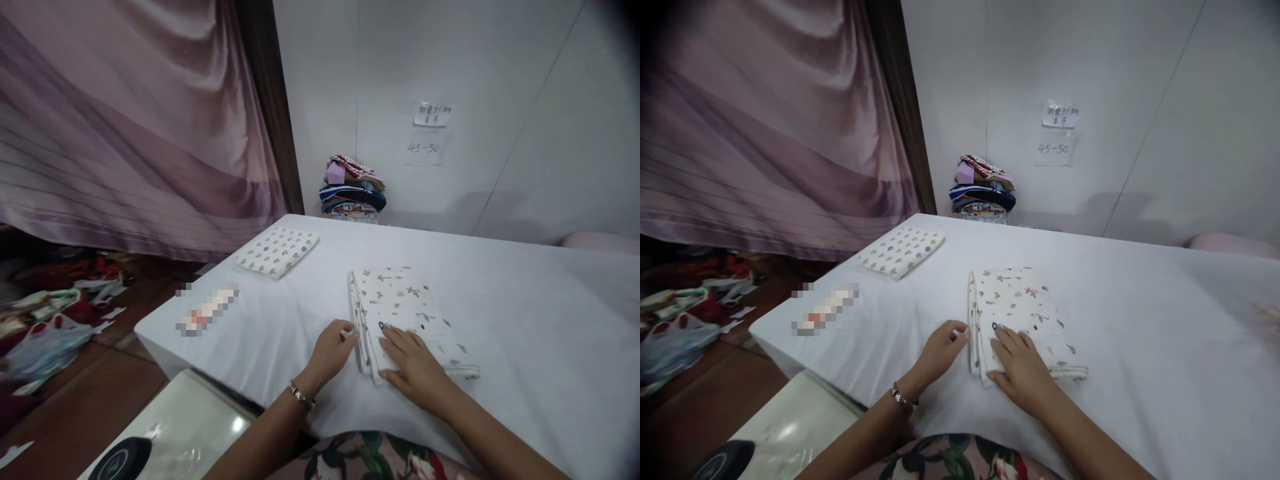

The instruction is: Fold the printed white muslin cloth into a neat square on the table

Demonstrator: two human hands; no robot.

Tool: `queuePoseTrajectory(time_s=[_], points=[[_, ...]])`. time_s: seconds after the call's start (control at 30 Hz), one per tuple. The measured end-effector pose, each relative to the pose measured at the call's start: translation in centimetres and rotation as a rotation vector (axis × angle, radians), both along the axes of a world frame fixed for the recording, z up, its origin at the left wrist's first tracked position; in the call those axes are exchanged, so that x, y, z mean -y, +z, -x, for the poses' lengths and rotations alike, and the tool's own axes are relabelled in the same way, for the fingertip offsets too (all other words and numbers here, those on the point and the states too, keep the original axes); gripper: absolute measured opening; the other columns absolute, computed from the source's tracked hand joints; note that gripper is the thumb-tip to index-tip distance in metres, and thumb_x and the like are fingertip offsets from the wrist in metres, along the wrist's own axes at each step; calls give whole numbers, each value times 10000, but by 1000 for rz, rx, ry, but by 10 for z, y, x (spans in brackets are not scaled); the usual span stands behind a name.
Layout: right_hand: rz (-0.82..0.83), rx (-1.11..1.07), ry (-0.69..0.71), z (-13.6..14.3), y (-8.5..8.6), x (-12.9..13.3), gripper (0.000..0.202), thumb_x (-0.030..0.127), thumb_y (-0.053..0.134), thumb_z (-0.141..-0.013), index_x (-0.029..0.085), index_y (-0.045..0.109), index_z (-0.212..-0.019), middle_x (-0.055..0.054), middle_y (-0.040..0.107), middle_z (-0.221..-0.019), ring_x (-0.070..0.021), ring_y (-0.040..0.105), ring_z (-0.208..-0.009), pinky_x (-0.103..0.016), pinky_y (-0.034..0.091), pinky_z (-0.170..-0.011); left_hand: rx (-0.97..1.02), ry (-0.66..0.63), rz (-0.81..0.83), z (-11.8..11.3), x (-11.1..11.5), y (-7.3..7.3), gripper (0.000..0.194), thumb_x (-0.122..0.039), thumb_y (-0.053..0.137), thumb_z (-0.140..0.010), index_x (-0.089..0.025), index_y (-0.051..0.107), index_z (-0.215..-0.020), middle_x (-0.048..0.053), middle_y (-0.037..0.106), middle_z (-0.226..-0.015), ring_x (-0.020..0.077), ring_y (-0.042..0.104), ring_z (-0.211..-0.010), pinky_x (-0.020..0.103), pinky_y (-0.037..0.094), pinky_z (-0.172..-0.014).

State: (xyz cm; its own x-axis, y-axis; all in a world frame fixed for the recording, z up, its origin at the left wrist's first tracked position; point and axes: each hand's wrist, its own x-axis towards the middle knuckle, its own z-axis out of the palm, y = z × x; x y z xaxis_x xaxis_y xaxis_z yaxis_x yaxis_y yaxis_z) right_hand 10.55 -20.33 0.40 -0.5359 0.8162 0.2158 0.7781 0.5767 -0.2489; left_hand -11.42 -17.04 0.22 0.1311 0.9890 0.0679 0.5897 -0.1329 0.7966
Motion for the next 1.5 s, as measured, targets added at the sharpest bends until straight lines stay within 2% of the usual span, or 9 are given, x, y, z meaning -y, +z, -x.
queuePoseTrajectory(time_s=[0.23,0.37,0.53,0.6,0.8,0.93,1.07,1.3,1.5], points=[[111,-310,-56,3,3,-15,322,365,391,-899,212,663,-977,-73,648,-1070,-220,555,-1028,-383,429,-883,24,-24,139,-9,5,-7,332,-382,512,-777,-208,570,-1054,17,648,-911,163,584,-782,272,427,-735],[401,-730,-425,-19,31,-32,432,538,418,-847,185,667,-861,-48,687,-870,-224,616,-847,-337,490,-725,12,-40,182,-14,4,0,450,-443,502,-785,-220,497,-1176,14,627,-898,167,566,-764,266,403,-689],[363,-1009,-726,-53,69,-46,539,593,506,-771,187,625,-1105,-79,665,-1046,-254,607,-969,-342,500,-769,-55,24,143,-18,3,1,356,-447,540,-756,-194,553,-1006,24,590,-892,162,525,-760,261,370,-683],[328,-877,-664,-48,68,-37,528,576,484,-794,184,630,-1115,-82,660,-1065,-265,596,-1000,-371,486,-831,-99,43,130,-19,2,1,283,-444,538,-755,-187,555,-874,16,577,-835,155,506,-731,256,353,-658],[197,-160,116,-3,11,3,614,415,570,-789,244,408,-1356,-77,374,-1411,-280,317,-1303,-504,249,-1063,-116,-43,135,-19,-2,-5,309,-451,485,-779,-180,495,-631,-20,520,-634,129,447,-615,244,298,-571],[80,-32,109,0,-9,7,502,275,459,-862,222,399,-1357,-90,373,-1411,-250,295,-1317,-513,241,-1060,31,-76,146,-20,-4,-11,348,-458,483,-779,-175,448,-580,-42,455,-565,108,408,-575,235,291,-553],[158,-240,44,-4,-2,-1,378,322,416,-888,225,532,-1235,-88,525,-1289,-249,439,-1220,-492,305,-1023,246,-46,234,-24,-6,-14,330,-440,482,-784,-173,439,-594,-52,436,-535,95,403,-542,221,309,-531],[444,-790,-505,-23,28,-19,462,535,365,-866,204,623,-1061,-60,678,-893,-245,613,-883,-374,503,-746,406,50,388,-32,-4,-4,303,-412,519,-769,-180,421,-601,-61,415,-462,76,392,-450,199,296,-453],[297,-419,-64,-19,16,2,546,447,489,-834,237,426,-1334,-86,468,-1344,-264,431,-1218,-456,327,-1022,624,-29,589,-31,-1,5,249,-392,596,-724,-166,495,-747,-80,403,-468,48,339,-372,182,212,-380]])
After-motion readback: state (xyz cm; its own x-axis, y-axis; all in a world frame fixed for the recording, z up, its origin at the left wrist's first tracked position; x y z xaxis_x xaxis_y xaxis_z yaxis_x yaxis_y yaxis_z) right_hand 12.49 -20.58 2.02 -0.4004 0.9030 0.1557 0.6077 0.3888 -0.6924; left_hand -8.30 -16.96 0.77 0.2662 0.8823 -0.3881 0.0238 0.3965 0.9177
